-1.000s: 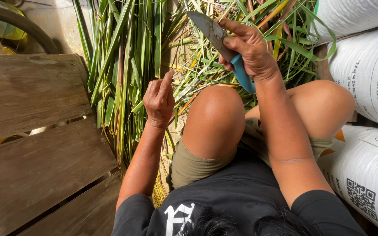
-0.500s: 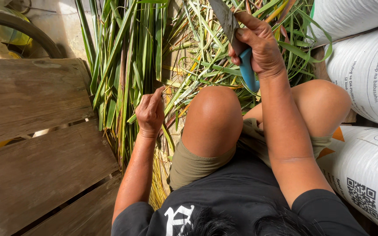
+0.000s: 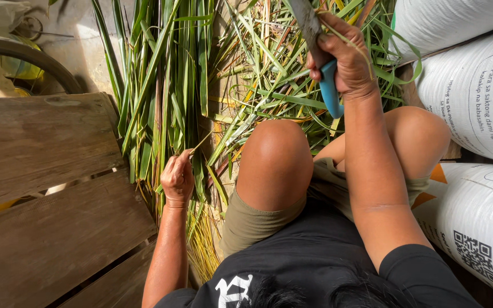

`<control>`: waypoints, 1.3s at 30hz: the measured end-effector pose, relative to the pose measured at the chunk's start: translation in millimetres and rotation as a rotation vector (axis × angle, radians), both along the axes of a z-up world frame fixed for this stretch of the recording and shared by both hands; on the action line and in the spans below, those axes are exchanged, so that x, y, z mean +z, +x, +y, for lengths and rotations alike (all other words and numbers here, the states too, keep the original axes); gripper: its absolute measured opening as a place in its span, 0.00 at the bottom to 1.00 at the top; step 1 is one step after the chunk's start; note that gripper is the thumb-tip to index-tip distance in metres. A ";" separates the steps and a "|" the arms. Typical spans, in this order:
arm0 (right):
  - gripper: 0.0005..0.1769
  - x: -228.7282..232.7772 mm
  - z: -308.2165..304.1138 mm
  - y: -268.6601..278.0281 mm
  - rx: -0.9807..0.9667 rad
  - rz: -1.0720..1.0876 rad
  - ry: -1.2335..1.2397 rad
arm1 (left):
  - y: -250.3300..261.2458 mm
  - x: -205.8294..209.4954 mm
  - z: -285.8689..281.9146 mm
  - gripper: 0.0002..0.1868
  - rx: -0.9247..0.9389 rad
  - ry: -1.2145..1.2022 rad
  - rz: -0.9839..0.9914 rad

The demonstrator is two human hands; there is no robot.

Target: The person strips the central ribs or fibers from long green leaves using a knife while sitting on the floor.

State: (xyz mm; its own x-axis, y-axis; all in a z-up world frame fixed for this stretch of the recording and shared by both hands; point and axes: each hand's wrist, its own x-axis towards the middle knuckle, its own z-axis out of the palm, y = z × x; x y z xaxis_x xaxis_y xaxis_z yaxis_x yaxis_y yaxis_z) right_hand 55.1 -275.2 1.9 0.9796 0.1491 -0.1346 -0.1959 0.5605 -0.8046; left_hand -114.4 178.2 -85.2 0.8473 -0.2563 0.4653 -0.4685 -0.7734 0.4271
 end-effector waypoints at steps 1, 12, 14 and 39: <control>0.25 -0.6 0.5 0.3 -0.008 0.011 -0.007 | -1.9 6.6 -1.3 0.13 0.019 -0.006 -0.001; 0.25 30.9 44.1 -8.7 0.268 -0.038 -0.054 | 27.4 20.6 -41.3 0.16 0.120 0.002 -0.131; 0.30 27.2 46.9 -8.7 0.234 -0.010 -0.046 | 30.7 21.5 -42.3 0.15 0.161 0.046 -0.162; 0.20 23.4 32.2 -5.2 0.092 -0.032 -0.031 | 18.3 29.4 6.8 0.17 0.088 0.137 -0.267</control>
